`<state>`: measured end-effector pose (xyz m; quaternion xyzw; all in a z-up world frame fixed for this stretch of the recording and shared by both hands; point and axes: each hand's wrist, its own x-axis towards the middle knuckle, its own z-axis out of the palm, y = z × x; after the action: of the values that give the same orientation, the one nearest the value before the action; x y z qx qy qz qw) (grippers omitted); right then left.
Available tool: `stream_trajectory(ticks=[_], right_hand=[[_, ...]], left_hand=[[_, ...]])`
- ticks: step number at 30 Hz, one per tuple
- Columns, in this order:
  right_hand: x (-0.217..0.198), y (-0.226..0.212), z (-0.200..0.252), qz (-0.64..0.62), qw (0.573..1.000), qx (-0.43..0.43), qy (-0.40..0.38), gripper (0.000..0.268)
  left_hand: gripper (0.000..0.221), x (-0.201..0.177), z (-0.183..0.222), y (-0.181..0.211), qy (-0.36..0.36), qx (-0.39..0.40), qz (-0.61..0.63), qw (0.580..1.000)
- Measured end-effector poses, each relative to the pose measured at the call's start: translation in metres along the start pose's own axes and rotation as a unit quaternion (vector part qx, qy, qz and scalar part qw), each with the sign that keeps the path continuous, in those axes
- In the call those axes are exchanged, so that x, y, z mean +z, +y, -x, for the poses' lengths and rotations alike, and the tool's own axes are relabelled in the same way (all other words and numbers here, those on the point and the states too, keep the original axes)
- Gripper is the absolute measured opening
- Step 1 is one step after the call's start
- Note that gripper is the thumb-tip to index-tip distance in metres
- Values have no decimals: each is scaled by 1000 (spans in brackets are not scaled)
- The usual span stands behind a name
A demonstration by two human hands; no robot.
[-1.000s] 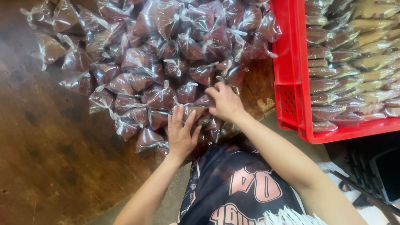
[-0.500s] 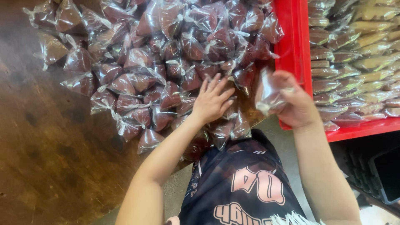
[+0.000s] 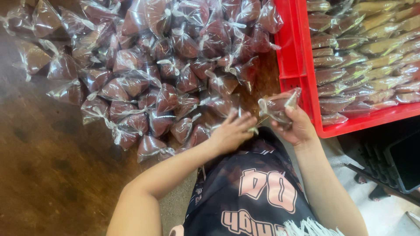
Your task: The person sorts and arranges packaged bakery slices on tables and packs them neatly into a plastic crate by hand.
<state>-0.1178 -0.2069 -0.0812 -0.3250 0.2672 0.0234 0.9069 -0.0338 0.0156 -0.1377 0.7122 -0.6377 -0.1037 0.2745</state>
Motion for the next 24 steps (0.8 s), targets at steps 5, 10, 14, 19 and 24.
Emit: stream_trajectory(ticks=[5, 10, 14, 19, 24], right_hand=[[4, 8, -1, 100, 995, 28, -1, 67], [19, 12, -2, 175, 984, 39, -4, 53], [39, 12, 3, 185, 982, 18, 12, 47], [60, 12, -1, 99, 991, -18, -93, 46], [64, 38, -16, 1, 987, 43, -152, 44]], left_hand=[[32, -6, 14, -55, 123, -168, -44, 977], [46, -25, 18, -68, 188, -307, 242, 901], [44, -36, 24, -63, 306, -262, 607, 685], [45, -38, 30, -44, 307, -272, 683, 605], [35, -47, 19, -16, 308, -271, 619, 670]])
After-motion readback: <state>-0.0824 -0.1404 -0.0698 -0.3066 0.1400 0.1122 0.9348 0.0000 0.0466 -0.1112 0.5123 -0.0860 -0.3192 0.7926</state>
